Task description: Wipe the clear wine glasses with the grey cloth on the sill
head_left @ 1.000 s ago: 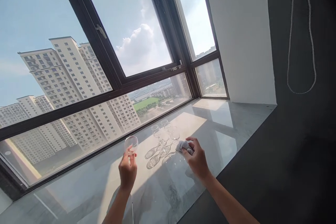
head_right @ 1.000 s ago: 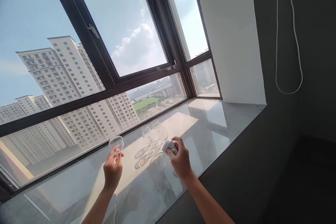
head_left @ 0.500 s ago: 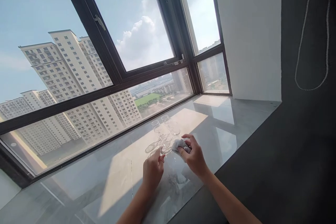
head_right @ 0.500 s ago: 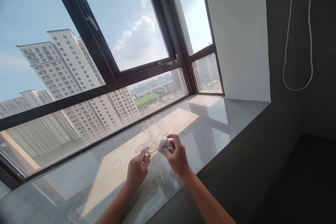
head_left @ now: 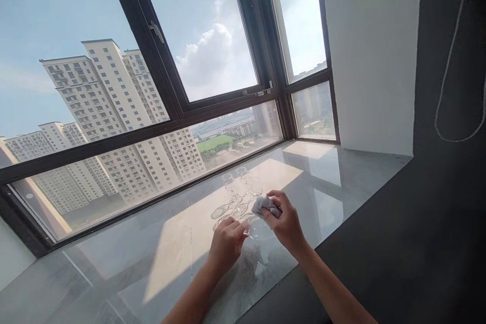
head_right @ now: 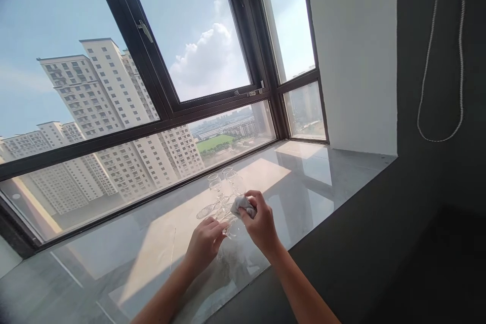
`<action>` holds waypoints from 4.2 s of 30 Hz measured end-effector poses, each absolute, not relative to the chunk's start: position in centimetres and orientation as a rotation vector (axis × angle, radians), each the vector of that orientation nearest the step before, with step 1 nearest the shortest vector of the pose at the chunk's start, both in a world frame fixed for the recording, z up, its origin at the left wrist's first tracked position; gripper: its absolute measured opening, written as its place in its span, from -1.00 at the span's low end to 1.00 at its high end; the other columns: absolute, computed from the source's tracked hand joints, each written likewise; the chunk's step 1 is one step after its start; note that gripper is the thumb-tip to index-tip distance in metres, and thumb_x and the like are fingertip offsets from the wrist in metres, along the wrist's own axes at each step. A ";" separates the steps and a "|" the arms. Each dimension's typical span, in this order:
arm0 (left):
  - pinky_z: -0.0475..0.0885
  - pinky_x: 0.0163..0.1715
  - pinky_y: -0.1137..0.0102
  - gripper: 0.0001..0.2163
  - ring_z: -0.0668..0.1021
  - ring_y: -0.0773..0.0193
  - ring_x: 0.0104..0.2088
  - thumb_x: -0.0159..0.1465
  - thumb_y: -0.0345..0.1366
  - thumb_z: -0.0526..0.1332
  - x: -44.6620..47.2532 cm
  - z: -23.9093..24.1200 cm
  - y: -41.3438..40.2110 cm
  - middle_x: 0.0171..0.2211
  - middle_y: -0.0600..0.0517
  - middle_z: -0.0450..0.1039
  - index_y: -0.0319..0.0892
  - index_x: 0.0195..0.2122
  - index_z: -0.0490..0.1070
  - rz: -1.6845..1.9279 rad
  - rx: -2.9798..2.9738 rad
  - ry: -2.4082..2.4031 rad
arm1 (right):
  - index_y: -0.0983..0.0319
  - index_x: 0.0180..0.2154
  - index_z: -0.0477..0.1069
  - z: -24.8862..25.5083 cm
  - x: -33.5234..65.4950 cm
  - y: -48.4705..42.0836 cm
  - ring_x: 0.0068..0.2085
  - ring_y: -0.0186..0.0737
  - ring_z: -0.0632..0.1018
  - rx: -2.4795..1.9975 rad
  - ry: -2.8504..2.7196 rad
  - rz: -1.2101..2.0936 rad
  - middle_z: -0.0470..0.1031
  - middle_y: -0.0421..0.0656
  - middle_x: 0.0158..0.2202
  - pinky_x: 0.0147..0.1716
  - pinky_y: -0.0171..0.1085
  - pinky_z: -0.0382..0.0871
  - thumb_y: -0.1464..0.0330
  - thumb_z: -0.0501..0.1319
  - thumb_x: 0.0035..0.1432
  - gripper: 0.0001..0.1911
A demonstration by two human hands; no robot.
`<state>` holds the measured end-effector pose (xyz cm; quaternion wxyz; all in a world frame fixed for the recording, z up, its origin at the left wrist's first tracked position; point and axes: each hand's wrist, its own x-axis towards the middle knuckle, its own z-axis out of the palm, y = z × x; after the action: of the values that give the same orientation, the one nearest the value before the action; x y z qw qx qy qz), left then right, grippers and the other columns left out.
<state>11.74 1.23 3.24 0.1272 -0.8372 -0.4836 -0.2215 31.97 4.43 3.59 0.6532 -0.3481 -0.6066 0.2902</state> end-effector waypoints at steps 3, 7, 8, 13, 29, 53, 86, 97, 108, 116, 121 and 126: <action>0.38 -0.28 0.33 -0.81 0.52 0.15 -0.26 0.29 -0.38 0.14 11.8 2.8 1.3 -0.36 -0.03 0.53 -0.07 -0.15 0.50 -0.789 -2.451 -1.459 | 0.17 -0.11 0.31 3.2 32.6 5.3 -0.36 -0.24 0.52 -0.821 -1.295 0.689 0.53 -0.20 -0.35 -0.36 -0.32 0.37 0.25 0.24 0.11 -0.69; 0.40 -0.25 0.34 -0.83 0.57 0.20 -0.28 0.35 -0.31 0.07 11.8 1.8 1.7 -0.34 0.00 0.56 -0.10 -0.19 0.46 -1.018 -2.489 -1.703 | 0.19 -0.09 0.30 2.9 32.8 5.6 -0.41 -0.24 0.50 -0.818 -1.253 0.761 0.53 -0.18 -0.37 -0.43 -0.33 0.36 0.22 0.26 0.08 -0.64; 0.41 -0.24 0.34 -0.82 0.58 0.20 -0.27 0.36 -0.28 0.06 11.9 1.6 1.8 -0.33 0.00 0.58 -0.11 -0.19 0.45 -1.072 -2.506 -1.755 | 0.19 -0.09 0.30 2.8 32.6 5.5 -0.43 -0.25 0.49 -0.807 -1.272 0.775 0.52 -0.19 -0.39 -0.45 -0.33 0.35 0.23 0.26 0.07 -0.64; 0.43 -0.24 0.36 -0.79 0.62 0.18 -0.21 0.35 -0.17 0.10 12.3 1.0 2.0 -0.26 -0.03 0.61 -0.12 -0.21 0.47 -1.260 -2.566 -1.875 | 0.17 -0.09 0.29 2.8 31.9 4.8 -0.47 -0.29 0.44 -0.759 -1.377 0.810 0.47 -0.26 -0.46 -0.48 -0.35 0.30 0.27 0.24 0.08 -0.66; 0.43 -0.10 0.27 -0.83 0.59 0.17 -0.17 0.26 -0.26 0.21 12.4 0.3 2.4 -0.21 -0.04 0.59 -0.15 -0.19 0.52 -1.342 -2.589 -1.846 | 0.15 -0.08 0.27 4.0 32.3 3.8 -0.40 -0.27 0.49 -0.676 -1.236 0.865 0.53 -0.19 -0.33 -0.42 -0.34 0.36 0.25 0.28 0.10 -0.64; 0.31 -0.25 0.34 -0.73 0.46 0.23 -0.30 0.31 -0.25 0.09 10.9 0.8 3.2 -0.41 0.02 0.43 -0.15 -0.52 0.41 -1.068 -2.361 -1.879 | 0.21 -0.04 0.30 0.5 33.0 6.8 -0.35 -0.16 0.54 -0.970 -1.090 0.766 0.54 -0.09 -0.30 -0.38 -0.27 0.38 0.12 0.30 0.03 -0.50; 0.30 0.09 0.09 -0.71 0.39 0.04 0.05 0.28 -0.26 0.14 12.8 1.5 1.6 0.01 -0.10 0.42 -0.05 0.01 0.48 -0.820 -2.480 -1.697 | 0.22 0.09 0.19 0.6 34.9 7.7 -0.06 0.05 0.53 -1.192 -1.020 0.744 0.49 0.09 -0.10 -0.16 -0.13 0.42 0.10 0.30 -0.04 -0.30; 0.02 0.23 -0.11 -0.51 0.18 -0.13 0.28 0.34 0.06 -0.01 11.9 1.2 2.5 0.28 -0.03 0.22 0.10 0.26 0.26 -0.436 -2.557 -1.931 | 0.23 0.13 0.12 -0.3 34.6 8.1 -0.36 -0.09 0.52 -1.262 -1.254 0.574 0.50 -0.06 -0.28 -0.42 -0.25 0.32 0.16 0.17 0.08 -0.38; 0.11 0.18 -0.02 -0.50 0.32 -0.07 0.15 0.23 0.07 0.15 10.2 2.5 -2.0 0.12 -0.08 0.39 0.05 0.17 0.37 -0.472 -2.495 -1.843 | 0.26 0.14 0.13 -0.3 35.0 8.2 -0.27 -0.06 0.54 -1.472 -1.386 0.485 0.51 0.03 -0.18 -0.35 -0.24 0.31 0.29 0.11 0.12 -0.45; 0.12 0.17 0.02 -0.47 0.34 -0.12 0.17 0.26 0.11 0.04 -1.1 2.6 -3.0 0.13 -0.09 0.42 0.01 0.16 0.40 -0.205 -1.912 -2.280 | 0.26 0.06 0.21 -1.0 35.6 9.1 -0.29 -0.02 0.52 -1.424 -1.187 0.570 0.51 0.01 -0.26 -0.37 -0.20 0.33 0.22 0.19 0.02 -0.44; 0.21 0.10 0.00 -0.48 0.41 -0.14 0.09 0.29 0.09 -0.06 -6.5 3.5 -0.7 0.06 -0.09 0.48 -0.01 0.11 0.45 -0.193 -1.639 -2.454 | 0.25 0.01 0.22 -0.7 35.5 9.3 -0.26 0.00 0.53 -1.417 -1.140 0.576 0.52 -0.03 -0.29 -0.30 -0.18 0.35 0.23 0.19 0.01 -0.49; 0.22 0.10 0.02 -0.53 0.42 -0.13 0.09 0.30 0.05 -0.02 -7.0 2.5 0.0 0.07 -0.10 0.47 -0.01 0.06 0.48 -0.291 -1.624 -2.430 | 0.24 0.03 0.20 -0.6 35.6 9.1 -0.31 0.00 0.54 -1.404 -1.126 0.658 0.53 0.04 -0.22 -0.42 -0.20 0.35 0.18 0.19 0.02 -0.45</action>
<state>-6.98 -0.05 2.54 0.1021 -0.5501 -0.8229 -0.0986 35.59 9.13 -0.57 0.5749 -0.5996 -0.4807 0.2810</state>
